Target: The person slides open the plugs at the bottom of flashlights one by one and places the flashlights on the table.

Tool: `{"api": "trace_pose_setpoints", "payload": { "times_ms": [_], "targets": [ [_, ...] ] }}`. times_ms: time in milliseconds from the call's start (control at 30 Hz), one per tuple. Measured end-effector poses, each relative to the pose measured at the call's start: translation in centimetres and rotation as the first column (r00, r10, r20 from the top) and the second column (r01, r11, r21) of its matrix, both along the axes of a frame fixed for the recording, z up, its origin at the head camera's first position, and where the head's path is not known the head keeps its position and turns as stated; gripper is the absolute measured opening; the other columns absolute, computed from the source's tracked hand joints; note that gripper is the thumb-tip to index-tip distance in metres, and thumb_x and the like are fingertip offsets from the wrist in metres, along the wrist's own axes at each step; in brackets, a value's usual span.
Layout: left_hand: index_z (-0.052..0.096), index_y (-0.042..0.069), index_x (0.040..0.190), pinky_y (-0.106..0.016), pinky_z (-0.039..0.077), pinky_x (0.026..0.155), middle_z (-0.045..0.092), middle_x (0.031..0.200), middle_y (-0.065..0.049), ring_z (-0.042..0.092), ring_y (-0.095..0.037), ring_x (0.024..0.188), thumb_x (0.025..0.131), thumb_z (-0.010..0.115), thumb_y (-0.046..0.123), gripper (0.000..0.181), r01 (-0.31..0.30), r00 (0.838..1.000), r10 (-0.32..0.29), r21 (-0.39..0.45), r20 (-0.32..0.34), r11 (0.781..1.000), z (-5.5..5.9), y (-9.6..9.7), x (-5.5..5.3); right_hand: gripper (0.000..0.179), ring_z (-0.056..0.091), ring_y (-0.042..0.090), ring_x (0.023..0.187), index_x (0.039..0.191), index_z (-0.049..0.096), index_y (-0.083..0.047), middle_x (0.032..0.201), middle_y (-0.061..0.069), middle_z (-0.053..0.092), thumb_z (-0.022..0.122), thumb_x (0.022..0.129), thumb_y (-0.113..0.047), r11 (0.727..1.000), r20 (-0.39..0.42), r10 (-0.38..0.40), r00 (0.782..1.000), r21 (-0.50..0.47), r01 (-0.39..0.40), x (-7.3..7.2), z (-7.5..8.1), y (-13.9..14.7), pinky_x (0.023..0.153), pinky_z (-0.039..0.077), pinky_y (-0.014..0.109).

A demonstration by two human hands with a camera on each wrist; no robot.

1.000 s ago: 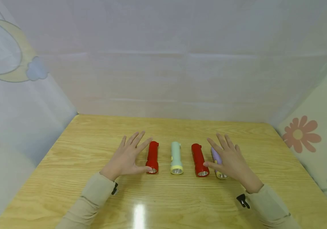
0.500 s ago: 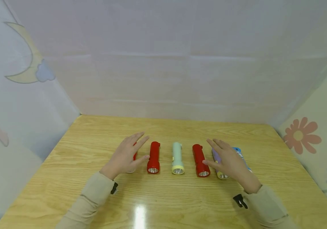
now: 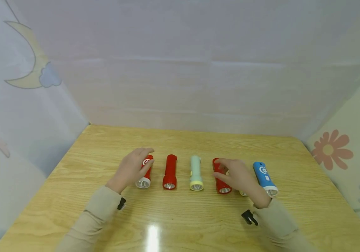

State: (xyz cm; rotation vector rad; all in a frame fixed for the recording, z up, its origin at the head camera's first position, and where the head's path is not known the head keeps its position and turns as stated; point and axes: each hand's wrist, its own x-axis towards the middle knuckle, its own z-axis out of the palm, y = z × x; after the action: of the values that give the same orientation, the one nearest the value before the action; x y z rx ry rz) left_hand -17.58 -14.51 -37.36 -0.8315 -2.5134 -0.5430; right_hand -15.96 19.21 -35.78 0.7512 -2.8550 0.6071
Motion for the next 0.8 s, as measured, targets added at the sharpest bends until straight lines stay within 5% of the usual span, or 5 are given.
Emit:
{"api": "trace_pose_setpoints", "payload": {
  "times_ms": [167, 333, 567, 800],
  "targets": [
    [0.059, 0.001, 0.105, -0.028, 0.045, 0.057, 0.060, 0.084, -0.004, 0.053, -0.016, 0.067, 0.084, 0.065, 0.009, 0.024, -0.054, 0.988, 0.049, 0.028, 0.149, 0.998, 0.2, -0.3, -0.4, 0.027, 0.056, 0.009, 0.063, 0.099, 0.064, -0.002, 0.073, -0.002, 0.061, 0.072, 0.078, -0.016, 0.998, 0.025, 0.038, 0.999, -0.049, -0.037, -0.1, 0.0, -1.4, 0.058, 0.046, 0.024],
    [0.062, 0.002, 0.102, -0.027, 0.041, 0.057, 0.051, 0.071, 0.004, 0.048, -0.012, 0.065, 0.084, 0.063, 0.008, 0.019, -0.103, 0.962, 0.080, 0.077, 0.260, 0.992, 0.0, -0.8, -1.0, 0.027, 0.053, 0.007, 0.061, 0.098, 0.064, -0.001, 0.070, -0.005, 0.059, 0.073, 0.078, -0.016, 0.993, 0.052, 0.079, 0.996, -0.092, -0.074, -0.3, -0.5, -2.7, 0.057, 0.044, 0.022],
    [0.063, 0.000, 0.097, -0.027, 0.039, 0.056, 0.049, 0.067, 0.003, 0.045, -0.012, 0.061, 0.083, 0.063, 0.006, 0.015, -0.106, 0.952, 0.064, 0.125, 0.298, 0.987, -1.1, -2.0, -2.5, 0.028, 0.054, 0.008, 0.062, 0.099, 0.064, 0.001, 0.071, -0.004, 0.059, 0.072, 0.078, -0.017, 0.984, 0.106, 0.124, 0.987, -0.142, -0.109, -0.6, -0.9, -4.4, 0.058, 0.044, 0.022],
    [0.062, -0.002, 0.102, -0.028, 0.037, 0.054, 0.050, 0.067, 0.000, 0.043, -0.013, 0.059, 0.085, 0.062, 0.007, 0.019, -0.134, 0.923, 0.083, 0.113, 0.375, 0.985, -1.6, -2.8, -3.0, 0.027, 0.058, 0.012, 0.062, 0.099, 0.064, 0.001, 0.075, 0.001, 0.063, 0.072, 0.078, -0.014, 0.967, 0.148, 0.187, 0.971, -0.201, -0.155, -0.9, -1.0, -6.3, 0.059, 0.046, 0.020]
  ]
}}
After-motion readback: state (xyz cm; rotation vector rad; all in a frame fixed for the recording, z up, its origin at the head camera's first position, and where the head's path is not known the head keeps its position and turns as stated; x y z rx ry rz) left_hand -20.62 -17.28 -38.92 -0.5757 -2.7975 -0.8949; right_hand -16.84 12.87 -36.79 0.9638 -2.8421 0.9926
